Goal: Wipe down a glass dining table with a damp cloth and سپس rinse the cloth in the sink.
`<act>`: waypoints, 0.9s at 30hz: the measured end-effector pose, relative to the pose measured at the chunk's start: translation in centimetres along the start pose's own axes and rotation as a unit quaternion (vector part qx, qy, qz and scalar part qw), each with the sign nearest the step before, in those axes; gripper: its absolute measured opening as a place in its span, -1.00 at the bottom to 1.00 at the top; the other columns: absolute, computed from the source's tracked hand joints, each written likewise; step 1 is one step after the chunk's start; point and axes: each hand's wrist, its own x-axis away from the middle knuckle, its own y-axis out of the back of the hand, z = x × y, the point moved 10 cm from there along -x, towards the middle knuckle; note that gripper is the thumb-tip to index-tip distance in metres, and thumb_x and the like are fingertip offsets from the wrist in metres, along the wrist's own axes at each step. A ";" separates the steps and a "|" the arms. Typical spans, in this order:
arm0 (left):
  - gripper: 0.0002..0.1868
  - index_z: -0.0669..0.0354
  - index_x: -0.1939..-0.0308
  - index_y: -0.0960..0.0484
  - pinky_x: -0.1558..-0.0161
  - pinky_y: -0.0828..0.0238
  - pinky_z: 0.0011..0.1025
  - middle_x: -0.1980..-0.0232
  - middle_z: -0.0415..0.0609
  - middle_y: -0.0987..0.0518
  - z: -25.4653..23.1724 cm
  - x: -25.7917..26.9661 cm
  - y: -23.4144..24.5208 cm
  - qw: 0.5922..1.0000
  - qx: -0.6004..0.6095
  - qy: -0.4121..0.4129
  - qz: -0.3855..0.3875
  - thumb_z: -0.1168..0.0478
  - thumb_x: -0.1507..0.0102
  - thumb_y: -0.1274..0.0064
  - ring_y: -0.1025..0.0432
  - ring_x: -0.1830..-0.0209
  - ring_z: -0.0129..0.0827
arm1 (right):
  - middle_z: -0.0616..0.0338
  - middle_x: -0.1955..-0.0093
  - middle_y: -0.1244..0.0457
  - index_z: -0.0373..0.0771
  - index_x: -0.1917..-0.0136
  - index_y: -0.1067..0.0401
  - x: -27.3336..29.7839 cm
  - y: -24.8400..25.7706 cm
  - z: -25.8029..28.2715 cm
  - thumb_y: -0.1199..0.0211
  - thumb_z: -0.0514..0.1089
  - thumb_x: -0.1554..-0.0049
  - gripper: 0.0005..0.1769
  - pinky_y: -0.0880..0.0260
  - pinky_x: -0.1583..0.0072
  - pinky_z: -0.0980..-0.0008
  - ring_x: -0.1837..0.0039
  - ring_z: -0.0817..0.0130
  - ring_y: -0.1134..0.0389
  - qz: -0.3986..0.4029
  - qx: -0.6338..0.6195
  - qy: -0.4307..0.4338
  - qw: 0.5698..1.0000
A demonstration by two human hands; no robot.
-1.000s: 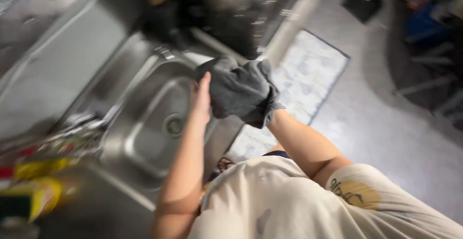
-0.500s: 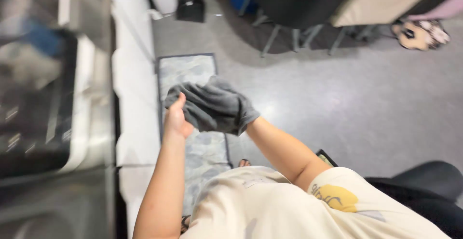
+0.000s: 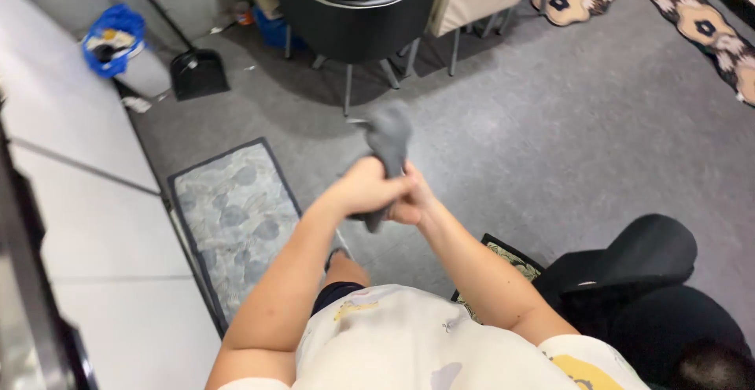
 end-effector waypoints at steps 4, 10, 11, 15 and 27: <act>-0.43 0.34 0.00 -0.63 -0.20 -0.43 -0.21 -0.12 0.27 -0.60 1.0 -9.5 -6.2 0.917 -0.343 -0.142 0.147 -0.14 -0.21 -0.24 -0.49 -0.13 -0.01 | 0.08 -0.11 -0.31 -0.06 -0.19 -0.39 -2.6 3.1 7.2 -0.02 0.26 -0.16 -0.51 -0.37 -0.04 0.10 -0.16 -0.07 -0.33 -0.011 -0.026 0.093 0.995; -0.15 0.02 -0.53 -0.36 -0.36 -0.13 0.08 -0.66 0.19 -0.02 -5.6 -18.8 -4.3 0.905 -0.230 -0.346 0.092 -0.09 -0.19 -0.27 0.05 -0.61 0.24 | 0.11 -0.11 -0.31 -0.08 -0.20 -0.38 -8.7 5.6 18.3 -0.12 0.16 -0.14 -0.55 -0.38 -0.05 0.13 -0.14 0.02 -0.34 -0.019 -0.038 0.214 0.976; -0.11 -0.04 -0.50 -0.36 -0.29 -0.16 0.10 -0.64 0.18 -0.02 -7.0 -20.6 -3.3 0.902 -0.266 -0.335 0.063 -0.09 -0.12 -0.31 0.05 -0.59 0.24 | 0.11 -0.11 -0.30 -0.08 -0.20 -0.38 -9.8 5.6 20.8 -0.13 0.15 -0.14 -0.56 -0.38 -0.05 0.13 -0.14 0.03 -0.34 -0.019 -0.037 0.234 0.971; -0.17 -0.06 -0.34 -0.47 -0.16 -0.31 0.02 -0.58 0.17 -0.03 -10.9 -28.6 -0.2 0.886 -0.330 -0.325 0.015 -0.05 0.01 -0.37 -0.04 -0.52 0.28 | 0.13 -0.11 -0.30 -0.09 -0.21 -0.37 -13.2 7.3 29.6 -0.20 0.09 -0.12 -0.57 -0.39 -0.06 0.15 -0.13 0.09 -0.34 -0.024 -0.024 0.302 0.953; -0.72 0.21 0.02 -0.62 0.07 -0.50 -0.31 0.06 0.09 -0.63 -17.5 -52.1 3.2 0.939 -0.050 -0.337 -0.050 0.45 -0.21 0.01 -0.56 0.13 -0.08 | 0.18 -0.11 -0.29 -0.13 -0.23 -0.35 -19.9 20.6 50.3 -0.39 -0.10 -0.08 -0.53 -0.42 -0.09 0.22 -0.10 0.26 -0.35 -0.003 0.016 0.466 0.885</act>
